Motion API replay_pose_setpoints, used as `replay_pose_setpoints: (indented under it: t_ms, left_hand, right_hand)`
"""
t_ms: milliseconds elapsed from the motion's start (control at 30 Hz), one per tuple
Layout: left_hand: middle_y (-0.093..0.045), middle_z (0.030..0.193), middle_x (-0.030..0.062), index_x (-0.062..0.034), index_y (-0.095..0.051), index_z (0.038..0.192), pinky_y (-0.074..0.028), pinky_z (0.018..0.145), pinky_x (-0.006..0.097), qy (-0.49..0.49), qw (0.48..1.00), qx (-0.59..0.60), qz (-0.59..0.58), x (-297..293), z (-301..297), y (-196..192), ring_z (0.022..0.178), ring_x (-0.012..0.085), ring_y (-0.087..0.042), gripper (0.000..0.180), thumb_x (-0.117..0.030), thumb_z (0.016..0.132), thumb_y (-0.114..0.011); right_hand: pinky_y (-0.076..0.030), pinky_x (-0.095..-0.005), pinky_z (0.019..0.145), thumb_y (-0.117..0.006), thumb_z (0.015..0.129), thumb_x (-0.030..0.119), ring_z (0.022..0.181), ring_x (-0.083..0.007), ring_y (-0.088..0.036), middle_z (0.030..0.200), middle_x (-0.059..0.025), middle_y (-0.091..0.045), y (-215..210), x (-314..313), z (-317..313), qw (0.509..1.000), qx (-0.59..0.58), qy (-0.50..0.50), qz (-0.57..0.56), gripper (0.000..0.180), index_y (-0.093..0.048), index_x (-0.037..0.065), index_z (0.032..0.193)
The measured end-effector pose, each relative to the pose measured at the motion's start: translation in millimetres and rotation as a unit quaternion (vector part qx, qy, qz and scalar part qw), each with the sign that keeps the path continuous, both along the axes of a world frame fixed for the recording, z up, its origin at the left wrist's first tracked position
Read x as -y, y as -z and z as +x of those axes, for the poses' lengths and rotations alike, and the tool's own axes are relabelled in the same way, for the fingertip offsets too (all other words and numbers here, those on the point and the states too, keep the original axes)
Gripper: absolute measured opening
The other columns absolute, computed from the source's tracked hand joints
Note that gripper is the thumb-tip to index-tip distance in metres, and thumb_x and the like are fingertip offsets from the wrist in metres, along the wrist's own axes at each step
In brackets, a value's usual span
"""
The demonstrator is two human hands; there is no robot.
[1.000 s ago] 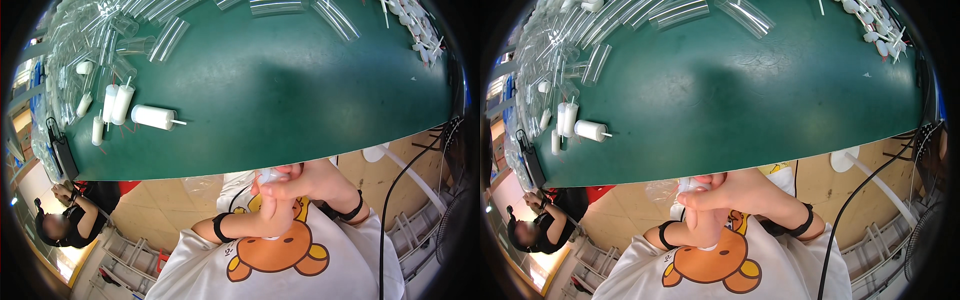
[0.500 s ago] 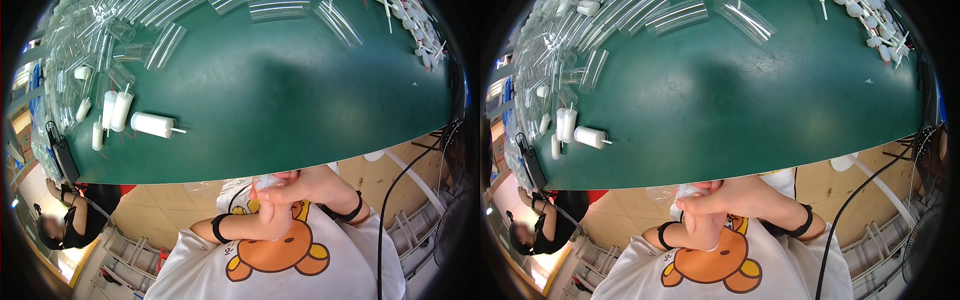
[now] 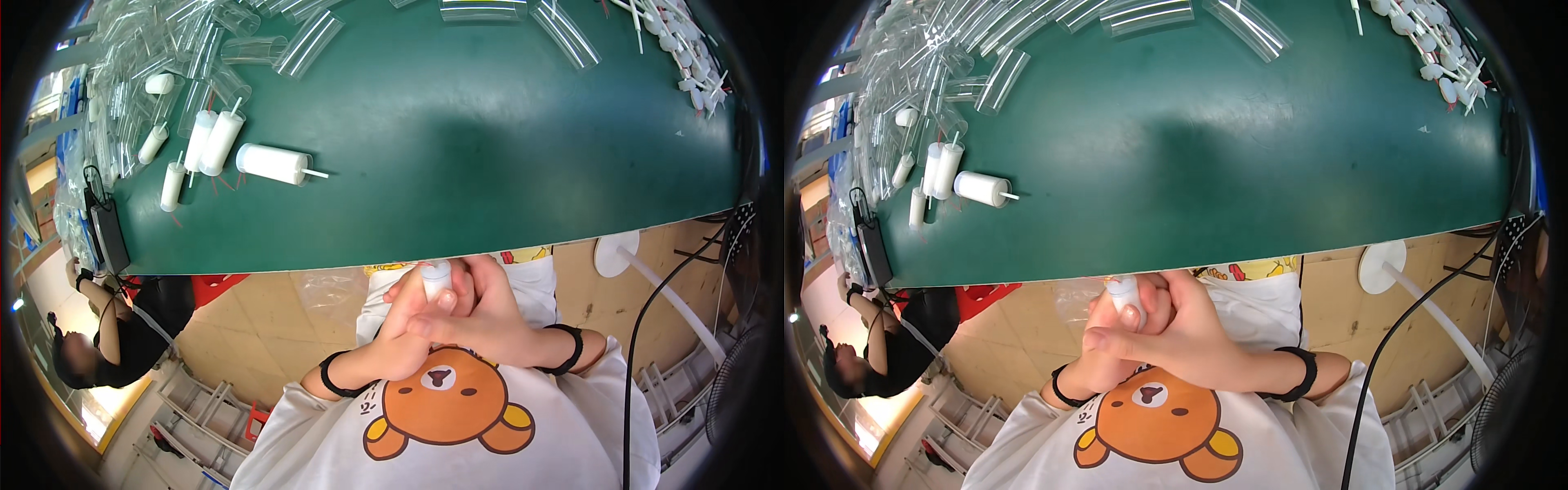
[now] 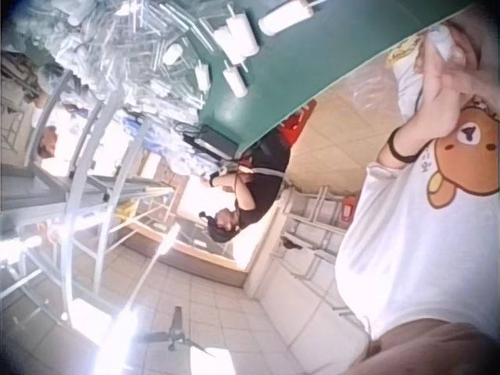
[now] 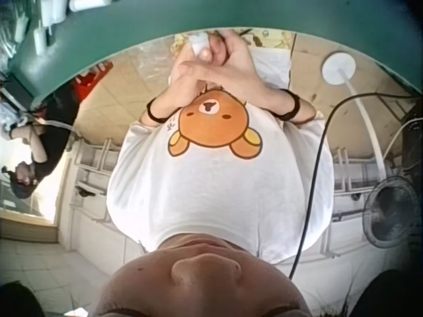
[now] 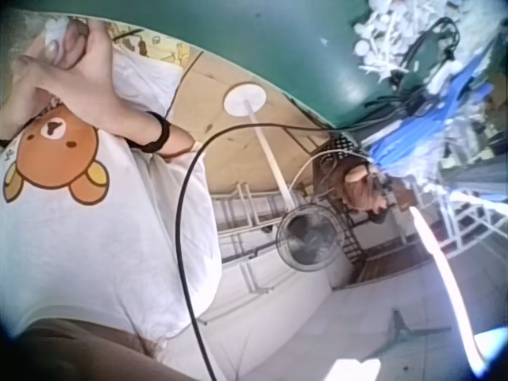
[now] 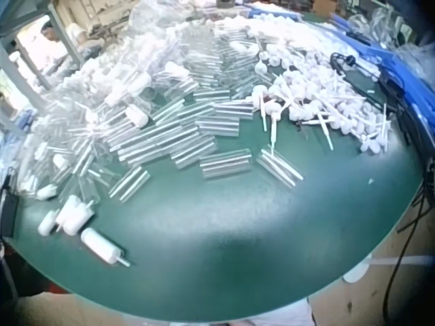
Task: Assembling small white and clear plastic tubes and plunger components on a workbench.
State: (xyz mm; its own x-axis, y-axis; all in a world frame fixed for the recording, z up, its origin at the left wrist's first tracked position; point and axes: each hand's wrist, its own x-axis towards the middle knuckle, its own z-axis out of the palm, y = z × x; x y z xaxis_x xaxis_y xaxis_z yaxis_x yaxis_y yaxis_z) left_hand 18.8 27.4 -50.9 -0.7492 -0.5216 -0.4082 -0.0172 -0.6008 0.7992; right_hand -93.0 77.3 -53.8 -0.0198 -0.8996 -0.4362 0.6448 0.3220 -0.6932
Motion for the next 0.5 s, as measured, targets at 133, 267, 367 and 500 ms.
replay_pose_setpoints:
  t_ms: [133,267,367,500]
  left_hand:
    - [-0.045,0.083,0.0012,-0.0045,-0.037,0.1,-0.04,0.057,0.021,0.039,0.998,-0.044,0.023,8,8,8,0.067,0.006,-0.045,0.02,-0.024,0.097,-0.04]
    - [-0.047,0.088,0.0028,-0.002,-0.036,0.101,-0.042,0.06,0.022,0.03,0.994,-0.026,0.1,9,7,-6,0.07,0.0063,-0.047,0.02,-0.021,0.097,-0.04]
    - [-0.048,0.093,0.0043,0.0009,-0.035,0.104,-0.044,0.062,0.022,0.031,0.994,-0.006,0.106,10,8,-10,0.073,0.0067,-0.049,0.02,-0.018,0.097,-0.039]
    - [-0.048,0.096,0.0053,0.0032,-0.034,0.109,-0.045,0.064,0.022,0.042,0.994,-0.004,0.096,9,14,-7,0.076,0.0074,-0.05,0.021,-0.014,0.097,-0.038]
  right_hand:
    - [-0.051,-0.0339,0.081,-0.068,0.077,0.003,0.098,-0.0231,-0.06,0.101,-0.014,-0.059,5,-2,5,1.0,-0.01,0.004,0.023,0.043,-0.044,0.0,0.113]
    - [-0.052,-0.0321,0.076,-0.065,0.076,-0.001,0.096,-0.0231,-0.06,0.097,-0.0145,-0.059,2,4,4,0.996,0.066,0.018,0.06,0.04,-0.045,0.0,0.111]
    - [-0.045,-0.0273,0.066,-0.066,0.074,0.001,0.083,-0.0162,-0.051,0.088,-0.0075,-0.052,4,6,5,0.994,0.081,0.03,0.07,0.033,-0.049,0.002,0.103]
    - [-0.028,-0.0201,0.049,-0.074,0.07,0.008,0.058,-0.0029,-0.03,0.072,0.0067,-0.034,0,11,6,0.985,0.118,0.054,0.115,0.026,-0.054,0.006,0.088]
